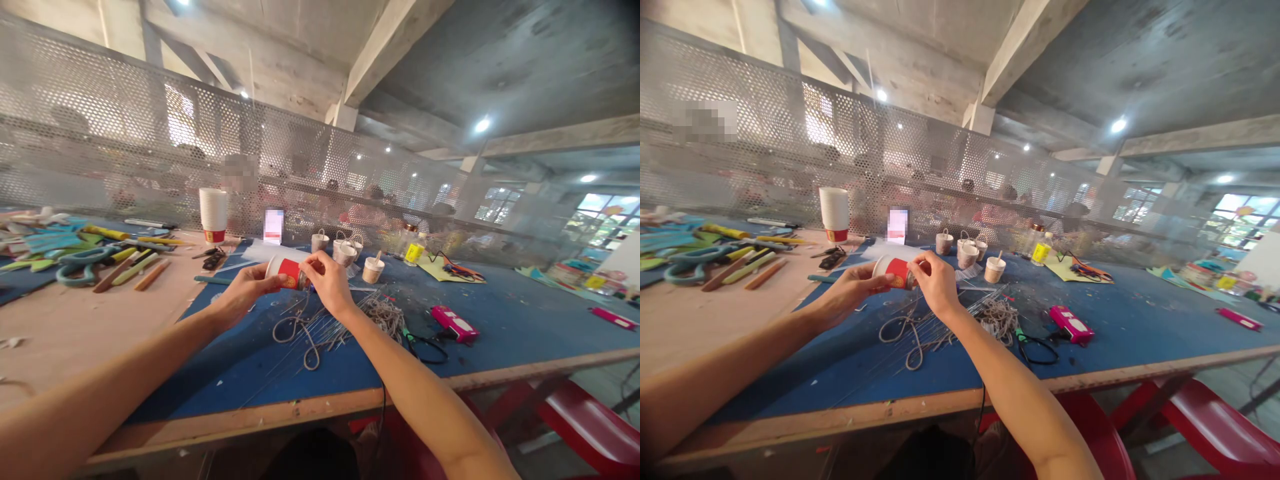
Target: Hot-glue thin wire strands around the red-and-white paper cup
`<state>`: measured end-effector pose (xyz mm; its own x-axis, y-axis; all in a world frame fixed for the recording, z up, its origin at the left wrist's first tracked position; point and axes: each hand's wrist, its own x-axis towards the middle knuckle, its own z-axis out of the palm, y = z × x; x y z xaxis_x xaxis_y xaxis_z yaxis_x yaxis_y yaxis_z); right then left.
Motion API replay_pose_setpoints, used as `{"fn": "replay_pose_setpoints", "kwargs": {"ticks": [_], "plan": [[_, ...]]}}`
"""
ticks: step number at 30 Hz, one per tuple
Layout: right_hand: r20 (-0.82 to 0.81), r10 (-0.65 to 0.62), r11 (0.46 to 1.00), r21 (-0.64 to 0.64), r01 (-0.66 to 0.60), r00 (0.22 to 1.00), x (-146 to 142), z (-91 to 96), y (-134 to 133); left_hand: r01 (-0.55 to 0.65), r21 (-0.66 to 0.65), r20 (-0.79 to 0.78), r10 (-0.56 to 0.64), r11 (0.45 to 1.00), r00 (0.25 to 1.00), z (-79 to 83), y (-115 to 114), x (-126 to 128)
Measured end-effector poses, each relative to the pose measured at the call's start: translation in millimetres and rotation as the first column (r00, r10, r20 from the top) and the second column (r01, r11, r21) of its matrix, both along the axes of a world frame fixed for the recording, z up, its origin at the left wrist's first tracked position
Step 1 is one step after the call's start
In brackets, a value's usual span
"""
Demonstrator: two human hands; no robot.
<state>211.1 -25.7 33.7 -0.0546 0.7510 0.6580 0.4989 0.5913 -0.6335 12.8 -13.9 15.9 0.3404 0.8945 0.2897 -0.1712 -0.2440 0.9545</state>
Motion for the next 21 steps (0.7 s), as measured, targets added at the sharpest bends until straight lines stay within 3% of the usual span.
{"fn": "replay_pose_setpoints", "kwargs": {"ticks": [21], "plan": [[0.018, -0.032, 0.999, 0.000, 0.032, 0.999, 1.6, -1.0, 1.4, -0.017, 0.014, -0.014, 0.017, 1.000, 1.000, 1.8, -2.2, 1.7]]}}
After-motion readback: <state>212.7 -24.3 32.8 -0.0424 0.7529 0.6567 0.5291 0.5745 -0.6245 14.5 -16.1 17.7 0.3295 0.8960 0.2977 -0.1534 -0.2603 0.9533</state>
